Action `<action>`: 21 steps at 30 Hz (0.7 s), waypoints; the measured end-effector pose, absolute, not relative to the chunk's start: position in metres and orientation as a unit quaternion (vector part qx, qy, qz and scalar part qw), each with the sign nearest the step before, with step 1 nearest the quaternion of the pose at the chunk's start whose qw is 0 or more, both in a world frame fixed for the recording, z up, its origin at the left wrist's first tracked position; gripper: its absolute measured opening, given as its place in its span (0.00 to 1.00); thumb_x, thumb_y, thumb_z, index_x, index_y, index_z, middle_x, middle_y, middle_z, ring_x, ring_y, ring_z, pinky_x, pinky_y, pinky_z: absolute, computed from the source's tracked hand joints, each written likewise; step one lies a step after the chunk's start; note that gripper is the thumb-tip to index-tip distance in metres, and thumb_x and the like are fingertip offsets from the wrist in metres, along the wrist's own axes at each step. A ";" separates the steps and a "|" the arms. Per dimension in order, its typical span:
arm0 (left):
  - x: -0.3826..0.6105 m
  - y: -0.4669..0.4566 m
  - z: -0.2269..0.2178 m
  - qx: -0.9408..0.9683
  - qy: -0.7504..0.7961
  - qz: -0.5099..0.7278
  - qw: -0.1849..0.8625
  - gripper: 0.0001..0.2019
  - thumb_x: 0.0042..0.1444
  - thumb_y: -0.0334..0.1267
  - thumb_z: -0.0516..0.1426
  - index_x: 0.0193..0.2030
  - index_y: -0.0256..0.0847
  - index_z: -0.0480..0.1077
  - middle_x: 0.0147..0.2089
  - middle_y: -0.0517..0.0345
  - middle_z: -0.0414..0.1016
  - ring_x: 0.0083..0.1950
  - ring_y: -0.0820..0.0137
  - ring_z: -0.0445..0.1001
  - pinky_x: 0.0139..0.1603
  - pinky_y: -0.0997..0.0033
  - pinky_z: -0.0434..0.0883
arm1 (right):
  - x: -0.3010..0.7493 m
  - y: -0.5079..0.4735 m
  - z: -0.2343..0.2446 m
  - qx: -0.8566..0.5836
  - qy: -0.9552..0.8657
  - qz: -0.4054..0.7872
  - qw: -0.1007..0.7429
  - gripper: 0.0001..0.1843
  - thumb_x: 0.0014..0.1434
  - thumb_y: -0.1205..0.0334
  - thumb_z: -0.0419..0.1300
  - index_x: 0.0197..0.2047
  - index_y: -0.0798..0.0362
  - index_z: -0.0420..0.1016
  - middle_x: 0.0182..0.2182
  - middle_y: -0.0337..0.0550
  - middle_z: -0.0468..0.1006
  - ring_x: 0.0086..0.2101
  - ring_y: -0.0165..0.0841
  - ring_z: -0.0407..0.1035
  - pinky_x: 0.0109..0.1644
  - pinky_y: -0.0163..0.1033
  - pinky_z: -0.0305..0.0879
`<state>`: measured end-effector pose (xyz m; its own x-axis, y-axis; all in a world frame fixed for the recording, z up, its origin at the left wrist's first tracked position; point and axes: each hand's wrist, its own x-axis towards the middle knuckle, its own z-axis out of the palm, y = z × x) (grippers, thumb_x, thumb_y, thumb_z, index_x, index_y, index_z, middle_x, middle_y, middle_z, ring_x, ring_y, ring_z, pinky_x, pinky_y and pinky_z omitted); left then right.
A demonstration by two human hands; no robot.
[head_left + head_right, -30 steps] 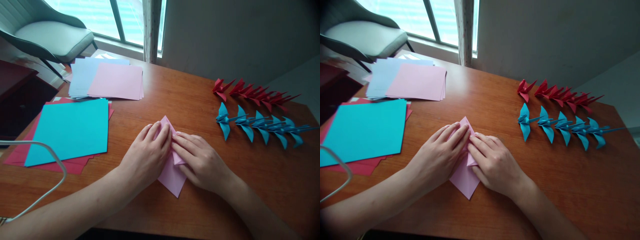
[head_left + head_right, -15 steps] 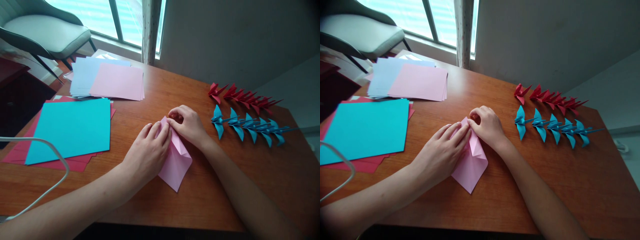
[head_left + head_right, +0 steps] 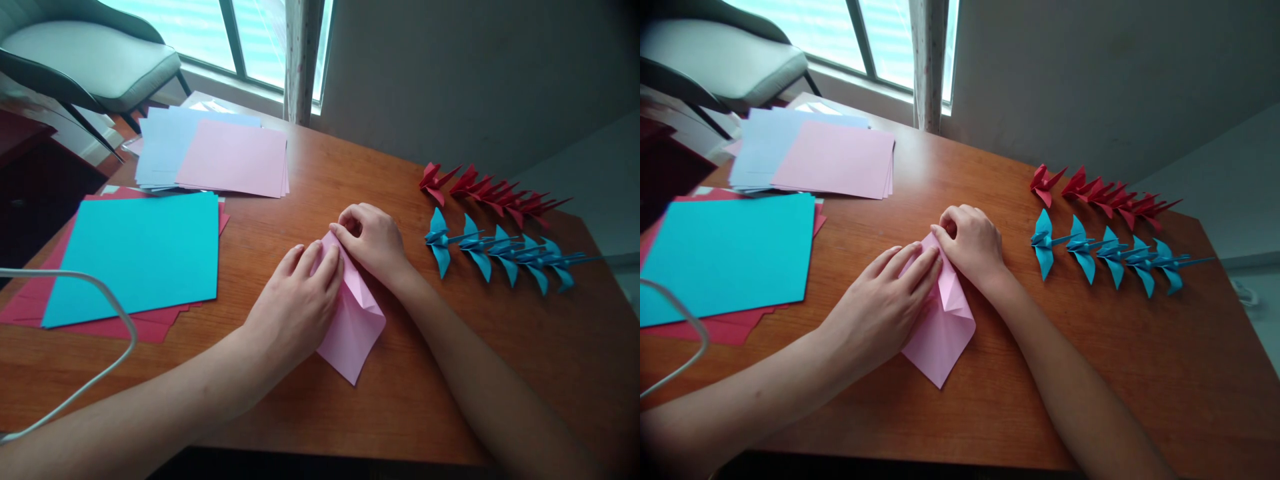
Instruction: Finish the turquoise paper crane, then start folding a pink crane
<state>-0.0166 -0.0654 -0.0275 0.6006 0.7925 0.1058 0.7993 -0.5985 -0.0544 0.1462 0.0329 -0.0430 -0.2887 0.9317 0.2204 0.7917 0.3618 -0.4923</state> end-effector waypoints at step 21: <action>-0.018 -0.064 -0.024 -0.899 -0.433 -0.033 0.057 0.24 0.67 0.32 0.47 0.68 0.27 0.65 0.69 0.37 0.66 0.67 0.47 0.66 0.66 0.47 0.66 | 0.192 0.020 -0.016 -0.431 -0.845 0.276 0.151 0.09 0.56 0.59 0.70 0.33 0.51 0.74 0.33 0.38 0.74 0.36 0.32 0.68 0.41 0.38 0.64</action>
